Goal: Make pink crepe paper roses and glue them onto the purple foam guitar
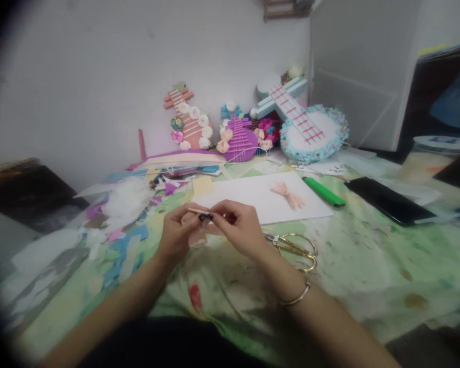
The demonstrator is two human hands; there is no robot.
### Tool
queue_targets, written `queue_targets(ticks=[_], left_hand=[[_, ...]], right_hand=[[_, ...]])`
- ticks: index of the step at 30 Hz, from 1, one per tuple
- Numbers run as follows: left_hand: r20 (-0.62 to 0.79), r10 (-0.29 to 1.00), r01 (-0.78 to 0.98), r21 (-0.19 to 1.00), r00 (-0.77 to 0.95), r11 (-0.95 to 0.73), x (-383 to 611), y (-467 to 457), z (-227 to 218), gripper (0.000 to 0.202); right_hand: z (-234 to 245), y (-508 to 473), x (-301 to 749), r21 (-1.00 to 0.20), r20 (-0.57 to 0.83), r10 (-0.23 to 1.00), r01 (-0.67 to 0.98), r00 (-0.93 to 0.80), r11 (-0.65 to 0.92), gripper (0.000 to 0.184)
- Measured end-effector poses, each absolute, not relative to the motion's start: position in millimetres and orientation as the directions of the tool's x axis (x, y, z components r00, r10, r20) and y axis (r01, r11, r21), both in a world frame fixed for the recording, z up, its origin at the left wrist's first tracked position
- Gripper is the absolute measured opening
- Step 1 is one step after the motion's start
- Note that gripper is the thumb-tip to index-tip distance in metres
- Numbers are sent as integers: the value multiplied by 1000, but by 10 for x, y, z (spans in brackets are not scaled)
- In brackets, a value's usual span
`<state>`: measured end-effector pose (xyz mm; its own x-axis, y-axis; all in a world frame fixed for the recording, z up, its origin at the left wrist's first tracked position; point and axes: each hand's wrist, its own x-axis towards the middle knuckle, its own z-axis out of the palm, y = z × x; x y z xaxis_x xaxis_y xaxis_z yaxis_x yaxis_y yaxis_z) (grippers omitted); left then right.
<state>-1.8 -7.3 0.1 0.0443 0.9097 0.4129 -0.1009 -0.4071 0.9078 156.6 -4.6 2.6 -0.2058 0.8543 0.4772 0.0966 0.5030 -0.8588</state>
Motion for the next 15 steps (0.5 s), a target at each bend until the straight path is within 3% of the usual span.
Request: queue_targets(ticks=[15], left_hand=[[278,958,-327,913,65,-243,19,-131,57,19]], right_hand=[[40,-51,1572,-865,483,867,87,-125,495,9]])
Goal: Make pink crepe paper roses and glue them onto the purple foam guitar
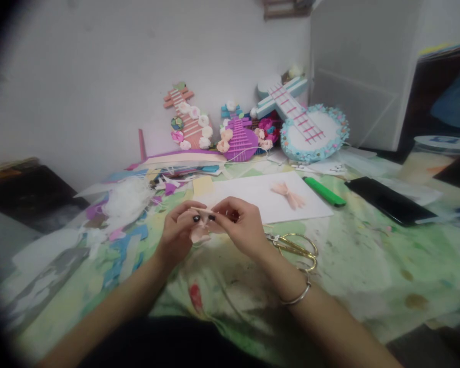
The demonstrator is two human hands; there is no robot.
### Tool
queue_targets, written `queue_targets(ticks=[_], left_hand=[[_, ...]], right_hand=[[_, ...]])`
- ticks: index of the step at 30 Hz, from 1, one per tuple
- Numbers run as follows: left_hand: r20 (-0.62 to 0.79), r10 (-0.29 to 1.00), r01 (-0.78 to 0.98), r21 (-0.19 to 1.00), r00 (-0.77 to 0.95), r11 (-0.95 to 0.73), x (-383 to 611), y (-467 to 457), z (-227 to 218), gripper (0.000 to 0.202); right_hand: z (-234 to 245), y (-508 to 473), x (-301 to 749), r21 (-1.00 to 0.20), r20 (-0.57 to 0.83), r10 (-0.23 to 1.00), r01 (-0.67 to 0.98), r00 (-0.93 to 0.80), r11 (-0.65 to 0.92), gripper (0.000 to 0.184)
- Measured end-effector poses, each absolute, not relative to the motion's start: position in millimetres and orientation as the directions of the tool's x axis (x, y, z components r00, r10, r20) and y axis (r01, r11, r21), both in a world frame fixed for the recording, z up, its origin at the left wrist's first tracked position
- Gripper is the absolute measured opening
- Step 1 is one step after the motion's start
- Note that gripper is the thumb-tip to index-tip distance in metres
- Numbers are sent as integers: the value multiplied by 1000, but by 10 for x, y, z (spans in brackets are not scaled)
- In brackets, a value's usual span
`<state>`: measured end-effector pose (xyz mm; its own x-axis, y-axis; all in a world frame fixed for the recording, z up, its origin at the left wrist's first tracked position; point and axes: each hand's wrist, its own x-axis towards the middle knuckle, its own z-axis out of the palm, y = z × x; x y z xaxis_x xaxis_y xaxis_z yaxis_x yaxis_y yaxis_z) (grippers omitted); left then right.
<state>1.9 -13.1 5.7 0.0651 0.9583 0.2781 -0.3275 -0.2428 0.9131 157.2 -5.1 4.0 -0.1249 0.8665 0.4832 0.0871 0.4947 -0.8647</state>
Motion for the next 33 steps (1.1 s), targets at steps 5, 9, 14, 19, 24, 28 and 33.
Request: queue_targets(ticks=[5,9,14,19,24,28,33], left_hand=[[264,952,-407,896,158,-180,-1,-161,80,28],[247,961,-398,899,122,-180,9,-163,89,25],[262,965,-346,908,32,-235,31,-156,102,15],[285,957,-361,898,47,-250,25,-151,92,16],[269,955,-340,916,122,-214,21,-155,77,28],[257,961,-289,932,105,-218,23,-142,34,31],[282,957,-252,933,71,-256,21,-101,-13,27]], right_hand=[[42,-54,1567,-872,476,871,60,-123,485,11],[33,-46,1558,-874,474,871,51,-126,483,12],[21,-44,1549,-878,467,875,47,-126,476,13],[23,-45,1546,-886,453,884,54,-116,461,14],[8,-47,1547,-888,444,887,75,-127,455,17],[-19,-45,1545,-879,457,877,74,-147,470,17],[-30,-40,1529,-855,499,856,86,-140,512,23]])
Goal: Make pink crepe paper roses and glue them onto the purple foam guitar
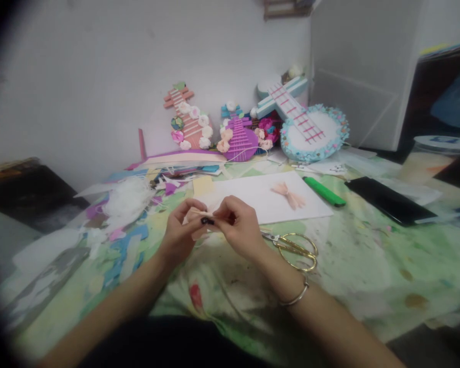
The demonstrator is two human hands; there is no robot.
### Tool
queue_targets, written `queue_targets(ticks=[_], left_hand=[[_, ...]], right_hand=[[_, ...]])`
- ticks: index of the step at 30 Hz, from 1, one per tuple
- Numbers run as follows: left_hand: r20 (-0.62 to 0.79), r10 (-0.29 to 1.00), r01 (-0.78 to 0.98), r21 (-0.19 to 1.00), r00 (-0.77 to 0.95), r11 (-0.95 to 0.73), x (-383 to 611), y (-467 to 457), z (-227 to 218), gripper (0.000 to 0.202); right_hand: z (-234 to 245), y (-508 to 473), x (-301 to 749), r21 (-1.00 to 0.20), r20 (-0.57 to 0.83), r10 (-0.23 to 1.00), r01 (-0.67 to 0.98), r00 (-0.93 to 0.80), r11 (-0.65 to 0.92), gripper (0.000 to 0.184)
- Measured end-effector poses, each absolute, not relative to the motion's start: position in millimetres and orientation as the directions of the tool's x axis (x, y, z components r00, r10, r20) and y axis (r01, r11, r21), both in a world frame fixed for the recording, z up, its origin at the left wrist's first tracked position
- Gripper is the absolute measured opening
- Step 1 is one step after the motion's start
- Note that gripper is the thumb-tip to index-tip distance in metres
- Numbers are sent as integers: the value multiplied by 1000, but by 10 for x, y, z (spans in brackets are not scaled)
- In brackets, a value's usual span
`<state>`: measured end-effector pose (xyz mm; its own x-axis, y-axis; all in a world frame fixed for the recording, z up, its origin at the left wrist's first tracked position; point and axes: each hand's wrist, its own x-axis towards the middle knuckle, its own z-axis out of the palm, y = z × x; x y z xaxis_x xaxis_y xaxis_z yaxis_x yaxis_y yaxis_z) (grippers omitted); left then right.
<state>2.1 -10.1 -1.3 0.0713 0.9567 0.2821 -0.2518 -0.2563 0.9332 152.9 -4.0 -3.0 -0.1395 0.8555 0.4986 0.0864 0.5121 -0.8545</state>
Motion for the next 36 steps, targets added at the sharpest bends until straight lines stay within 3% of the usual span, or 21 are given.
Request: queue_targets(ticks=[9,18,26,36], left_hand=[[288,957,-249,929,28,-272,32,-96,-25,26],[282,959,-253,929,16,-269,14,-83,-14,26],[305,952,-225,928,-3,-298,25,-62,-28,25],[285,957,-339,907,58,-250,8,-68,-24,31]], right_hand=[[-13,-67,1513,-824,539,830,114,-142,554,22],[-7,-64,1520,-827,532,831,108,-163,551,5],[-19,-37,1533,-835,526,836,91,-156,543,5],[-113,44,1526,-813,545,819,125,-178,568,5]])
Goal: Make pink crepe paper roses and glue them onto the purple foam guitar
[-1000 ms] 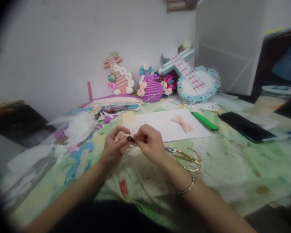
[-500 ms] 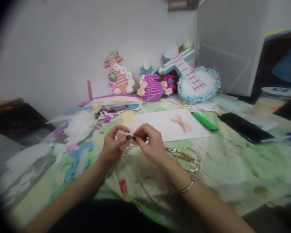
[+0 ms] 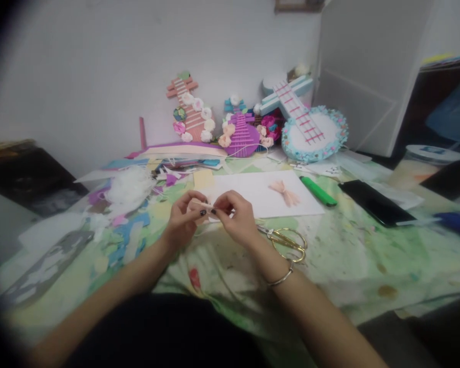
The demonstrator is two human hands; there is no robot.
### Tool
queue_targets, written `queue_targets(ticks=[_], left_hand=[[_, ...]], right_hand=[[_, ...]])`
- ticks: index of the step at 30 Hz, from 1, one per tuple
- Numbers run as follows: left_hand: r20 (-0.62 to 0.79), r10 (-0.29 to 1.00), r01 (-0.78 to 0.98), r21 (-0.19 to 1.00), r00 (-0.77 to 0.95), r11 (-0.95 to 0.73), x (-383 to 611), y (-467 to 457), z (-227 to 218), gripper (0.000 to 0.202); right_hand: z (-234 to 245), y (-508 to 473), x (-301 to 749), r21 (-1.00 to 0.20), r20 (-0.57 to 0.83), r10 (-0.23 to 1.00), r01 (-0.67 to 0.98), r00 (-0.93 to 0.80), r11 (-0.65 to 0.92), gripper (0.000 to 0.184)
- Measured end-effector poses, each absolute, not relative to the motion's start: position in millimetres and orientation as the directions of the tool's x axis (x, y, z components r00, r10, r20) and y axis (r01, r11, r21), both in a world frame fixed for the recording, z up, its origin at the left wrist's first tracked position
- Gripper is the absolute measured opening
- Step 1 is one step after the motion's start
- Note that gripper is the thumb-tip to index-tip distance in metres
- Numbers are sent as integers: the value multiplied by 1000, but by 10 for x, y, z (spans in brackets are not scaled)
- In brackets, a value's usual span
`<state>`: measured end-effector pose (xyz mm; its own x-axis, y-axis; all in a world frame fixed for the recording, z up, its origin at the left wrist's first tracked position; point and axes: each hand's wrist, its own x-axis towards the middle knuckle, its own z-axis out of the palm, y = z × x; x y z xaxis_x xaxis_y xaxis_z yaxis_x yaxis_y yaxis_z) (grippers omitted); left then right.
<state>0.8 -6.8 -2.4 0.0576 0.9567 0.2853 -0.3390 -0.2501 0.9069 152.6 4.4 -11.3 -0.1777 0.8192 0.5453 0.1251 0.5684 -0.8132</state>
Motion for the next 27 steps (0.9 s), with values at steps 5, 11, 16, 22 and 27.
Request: queue_targets(ticks=[5,11,16,22,27], left_hand=[[277,959,-348,906,58,-240,-1,-43,-74,30],[267,963,-346,908,46,-235,2,-25,-91,29],[289,956,-359,899,53,-252,8,-15,-101,26],[293,955,-360,897,48,-257,14,-14,-106,26],[270,961,-383,895,60,-228,14,-20,-108,28]], right_hand=[[-138,72,1530,-818,533,826,139,-185,559,7],[-150,86,1534,-825,519,833,143,-190,547,8],[-152,91,1539,-827,519,835,142,-183,544,9],[-152,95,1540,-825,519,837,155,-172,544,9],[-147,89,1538,-816,531,828,155,-180,557,10]])
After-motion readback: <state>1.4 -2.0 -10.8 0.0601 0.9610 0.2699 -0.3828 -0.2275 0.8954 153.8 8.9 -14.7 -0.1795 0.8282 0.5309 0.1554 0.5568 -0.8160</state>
